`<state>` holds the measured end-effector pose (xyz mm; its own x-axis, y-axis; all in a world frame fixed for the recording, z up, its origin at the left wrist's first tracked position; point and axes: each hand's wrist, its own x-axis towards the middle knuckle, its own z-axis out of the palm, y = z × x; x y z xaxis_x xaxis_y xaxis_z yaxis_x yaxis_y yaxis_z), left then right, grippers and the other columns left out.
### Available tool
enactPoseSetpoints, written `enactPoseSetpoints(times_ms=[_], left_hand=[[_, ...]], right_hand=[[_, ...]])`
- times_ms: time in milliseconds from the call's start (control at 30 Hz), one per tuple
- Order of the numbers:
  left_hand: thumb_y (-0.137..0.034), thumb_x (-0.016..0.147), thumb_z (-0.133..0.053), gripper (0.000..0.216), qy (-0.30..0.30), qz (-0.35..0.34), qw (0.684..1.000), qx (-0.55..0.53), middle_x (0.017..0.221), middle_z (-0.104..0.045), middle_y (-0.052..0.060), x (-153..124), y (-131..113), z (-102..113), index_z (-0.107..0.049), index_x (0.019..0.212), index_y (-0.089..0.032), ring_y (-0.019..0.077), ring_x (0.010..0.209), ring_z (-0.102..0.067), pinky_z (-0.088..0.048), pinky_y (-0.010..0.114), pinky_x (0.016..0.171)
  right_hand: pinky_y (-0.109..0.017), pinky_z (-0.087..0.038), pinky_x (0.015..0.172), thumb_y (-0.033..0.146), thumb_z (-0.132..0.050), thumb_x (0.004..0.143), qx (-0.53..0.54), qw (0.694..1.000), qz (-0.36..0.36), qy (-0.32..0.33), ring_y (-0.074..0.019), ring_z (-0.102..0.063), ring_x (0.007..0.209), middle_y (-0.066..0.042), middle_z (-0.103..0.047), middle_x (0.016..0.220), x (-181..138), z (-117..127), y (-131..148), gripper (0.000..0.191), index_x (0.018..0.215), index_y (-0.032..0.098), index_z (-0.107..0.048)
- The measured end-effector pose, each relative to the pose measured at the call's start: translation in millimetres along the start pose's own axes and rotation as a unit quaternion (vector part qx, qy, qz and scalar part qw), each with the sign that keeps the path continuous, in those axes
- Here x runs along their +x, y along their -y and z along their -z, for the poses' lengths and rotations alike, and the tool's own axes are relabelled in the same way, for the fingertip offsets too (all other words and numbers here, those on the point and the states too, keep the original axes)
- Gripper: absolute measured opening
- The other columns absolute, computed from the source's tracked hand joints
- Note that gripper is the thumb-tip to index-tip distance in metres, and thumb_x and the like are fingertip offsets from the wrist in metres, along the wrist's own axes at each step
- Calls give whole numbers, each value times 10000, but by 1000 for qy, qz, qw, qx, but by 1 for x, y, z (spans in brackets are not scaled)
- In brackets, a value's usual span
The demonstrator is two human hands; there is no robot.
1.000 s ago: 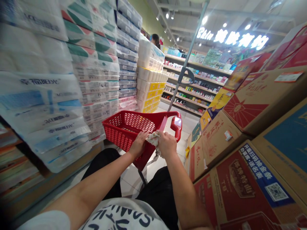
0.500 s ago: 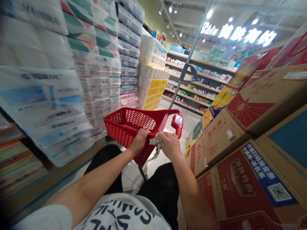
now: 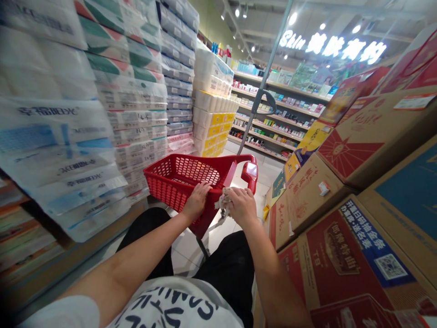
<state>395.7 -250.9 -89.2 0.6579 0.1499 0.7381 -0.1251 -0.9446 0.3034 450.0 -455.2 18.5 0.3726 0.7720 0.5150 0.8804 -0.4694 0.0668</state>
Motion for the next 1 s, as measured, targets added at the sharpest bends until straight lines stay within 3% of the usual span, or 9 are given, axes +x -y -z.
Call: enactPoseSetpoints(times_ms=[100,300,467,633,800,1000], left_hand=[[-80,905,-310,452,4,-4,1000,5,1413,-525,112,1,-1,-2,-490,1313,-148,226,1413,-349,-307,517,1185],[-107,930,-304,409,-14,-7,1000,10,1387,-545,120,-3,4,-3,-507,1284,-141,228,1411,-350,-315,529,1178],[-90,922,-297,418,-7,-19,1000,13,1396,-535,133,-4,5,-2,-499,1285,-126,240,1416,-342,-323,544,1170],[-111,935,-291,408,-6,-15,1000,8,1377,-549,137,-2,5,-1,-501,1285,-124,238,1407,-359,-324,531,1174],[-106,926,-297,432,-7,-6,1000,-2,1398,-529,119,-1,3,-3,-489,1309,-159,237,1415,-343,-303,547,1181],[-167,962,-284,363,-30,3,999,-20,1381,-542,111,-3,-6,3,-507,1249,-158,238,1420,-330,-285,543,1185]], right_hand=[[-337,-339,917,199,-547,880,-23,997,-63,-33,-222,-567,1004,-57,-675,1112,1,-3,2,313,1183,243,-615],[-324,-337,918,134,-530,867,-8,1000,11,11,-210,-564,1017,-22,-653,1196,0,2,9,272,1066,272,-655],[-335,-345,910,171,-535,879,-18,999,-42,-3,-220,-573,1018,-60,-668,1174,1,3,13,341,1206,244,-600],[-339,-311,957,123,-541,857,-4,998,52,29,-201,-544,1120,-13,-618,1289,1,1,10,261,1030,275,-663],[-349,-328,963,174,-556,856,-2,998,-54,-23,-212,-577,1025,-51,-674,1140,-2,7,-3,303,1144,241,-619],[-304,-386,867,59,-549,750,32,998,-43,21,-209,-576,973,-36,-665,1064,1,12,2,384,1072,247,-640]])
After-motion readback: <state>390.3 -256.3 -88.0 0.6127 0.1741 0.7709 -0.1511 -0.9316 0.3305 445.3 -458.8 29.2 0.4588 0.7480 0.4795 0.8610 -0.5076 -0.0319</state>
